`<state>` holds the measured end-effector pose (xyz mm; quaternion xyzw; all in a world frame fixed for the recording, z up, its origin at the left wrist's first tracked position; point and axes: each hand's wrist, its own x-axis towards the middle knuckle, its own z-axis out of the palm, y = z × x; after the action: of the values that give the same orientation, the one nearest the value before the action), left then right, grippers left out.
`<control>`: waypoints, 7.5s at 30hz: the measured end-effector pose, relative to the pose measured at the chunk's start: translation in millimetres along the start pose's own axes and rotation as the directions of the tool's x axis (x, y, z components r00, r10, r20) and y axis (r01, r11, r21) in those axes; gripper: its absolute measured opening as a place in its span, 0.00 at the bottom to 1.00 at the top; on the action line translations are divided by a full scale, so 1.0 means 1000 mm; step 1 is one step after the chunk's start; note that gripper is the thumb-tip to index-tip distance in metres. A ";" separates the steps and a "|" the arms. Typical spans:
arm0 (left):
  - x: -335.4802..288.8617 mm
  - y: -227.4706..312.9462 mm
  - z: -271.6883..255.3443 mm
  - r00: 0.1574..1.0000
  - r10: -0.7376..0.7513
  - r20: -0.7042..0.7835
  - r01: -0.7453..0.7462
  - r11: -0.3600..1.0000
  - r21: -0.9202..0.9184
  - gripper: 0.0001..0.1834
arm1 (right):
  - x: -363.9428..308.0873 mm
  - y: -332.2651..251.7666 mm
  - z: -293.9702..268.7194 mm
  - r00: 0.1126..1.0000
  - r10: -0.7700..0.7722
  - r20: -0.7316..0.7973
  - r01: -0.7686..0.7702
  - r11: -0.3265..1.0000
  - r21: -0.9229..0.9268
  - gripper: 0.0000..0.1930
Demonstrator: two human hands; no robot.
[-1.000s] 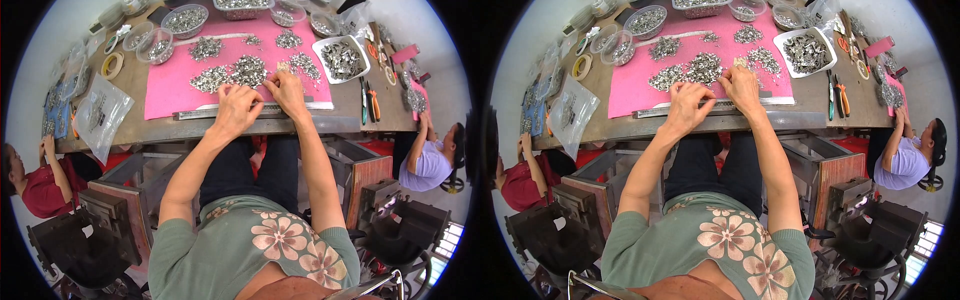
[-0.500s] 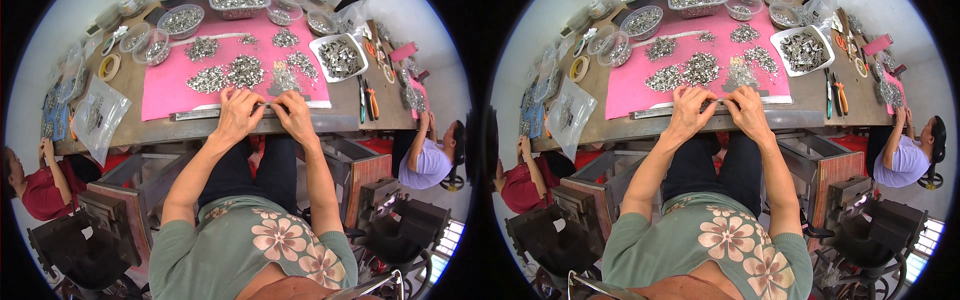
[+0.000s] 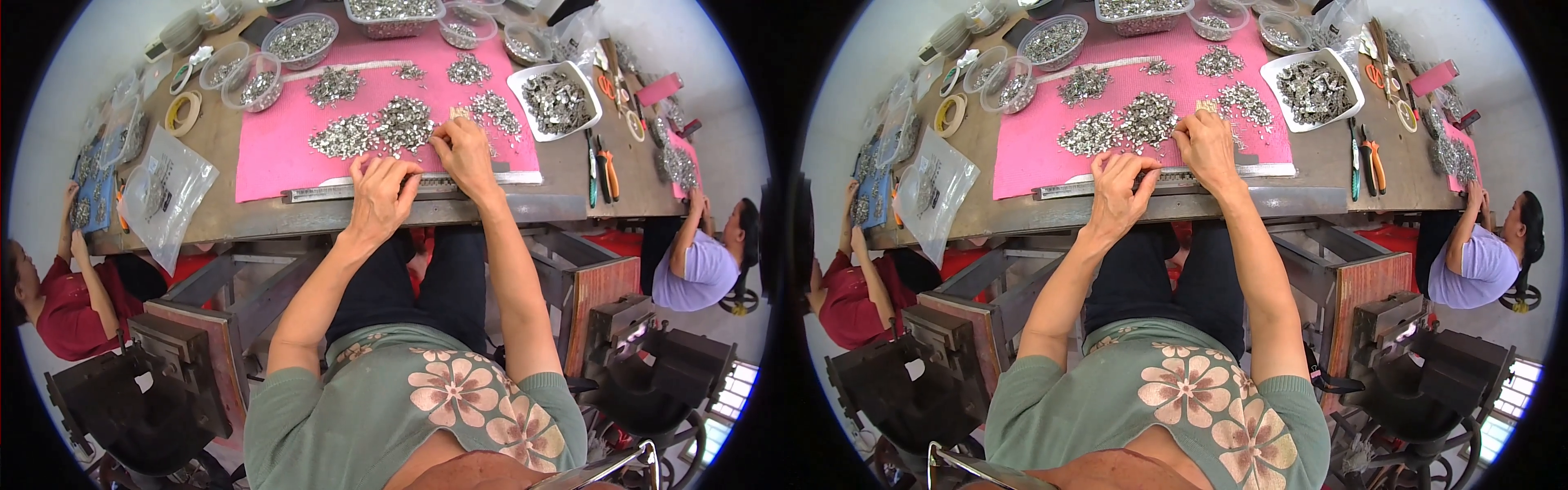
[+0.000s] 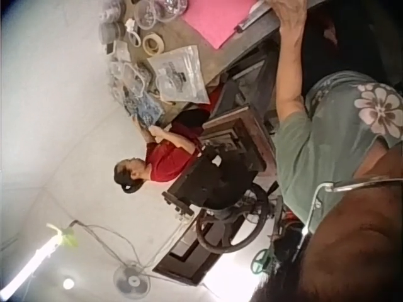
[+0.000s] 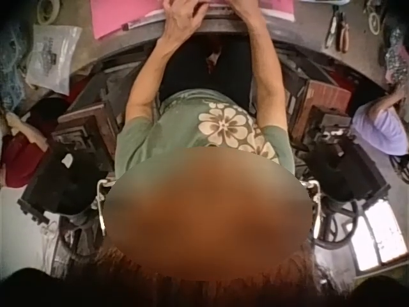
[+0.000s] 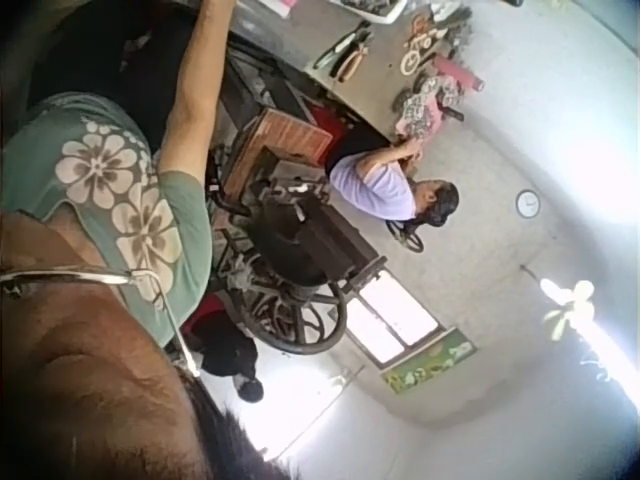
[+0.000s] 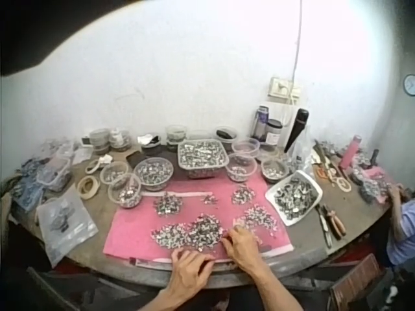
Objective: The person assembles small metal jewelry components by placing them into a template and then using a press machine.
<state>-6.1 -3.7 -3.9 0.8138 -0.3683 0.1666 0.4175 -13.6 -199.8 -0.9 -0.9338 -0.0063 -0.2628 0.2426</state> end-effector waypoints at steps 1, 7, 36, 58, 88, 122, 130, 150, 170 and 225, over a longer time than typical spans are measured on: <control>0.000 0.000 0.000 1.000 -0.001 0.004 0.001 1.000 0.001 0.05 | 0.000 0.000 -0.001 1.000 -0.026 -0.007 0.026 0.999 0.033 0.05; 0.001 0.003 0.001 1.000 -0.007 0.016 0.007 1.000 0.003 0.04 | -0.023 -0.009 -0.031 0.995 0.049 0.081 -0.065 0.977 0.202 0.06; -0.061 -0.054 -0.107 0.981 -0.167 -0.098 0.192 0.907 0.375 0.18 | -0.067 -0.011 -0.029 0.992 0.113 -0.051 -0.088 0.932 0.352 0.11; -0.002 0.015 -0.007 0.971 0.167 0.172 -0.198 0.964 0.179 0.21 | -0.097 -0.010 -0.043 0.937 0.154 -0.312 -0.116 0.984 0.138 0.09; 0.039 -0.035 -0.005 0.955 0.100 0.279 -0.141 0.982 0.128 0.05 | -0.010 -0.013 -0.007 0.978 -0.129 0.164 0.109 0.987 0.121 0.03; -0.009 -0.010 -0.058 0.973 0.120 0.198 -0.122 0.993 -0.002 0.06 | -0.007 -0.023 -0.012 0.967 -0.154 0.204 0.142 0.987 0.071 0.04; -0.027 -0.020 -0.050 0.982 0.171 0.079 -0.163 0.982 -0.097 0.19 | -0.029 -0.064 -0.021 0.979 -0.081 0.185 0.010 0.934 0.357 0.04; -0.044 -0.022 -0.034 1.000 0.010 -0.029 -0.015 0.980 -0.198 0.21 | -0.054 -0.077 -0.001 0.976 -0.218 0.009 0.211 0.953 0.218 0.07; 0.044 -0.095 -0.072 0.992 -0.005 -0.122 0.025 0.986 0.166 0.05 | -0.016 -0.037 -0.009 0.985 0.026 0.173 -0.041 0.996 0.083 0.06; 0.013 -0.051 -0.061 0.977 -0.074 0.202 0.082 0.996 -0.028 0.05 | -0.014 -0.063 0.011 0.977 -0.210 0.047 0.206 0.976 0.067 0.03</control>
<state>42.4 58.2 12.1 0.8324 -0.3793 0.0605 0.3994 -28.8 -137.7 12.5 -0.9268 -0.1187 -0.2610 0.2424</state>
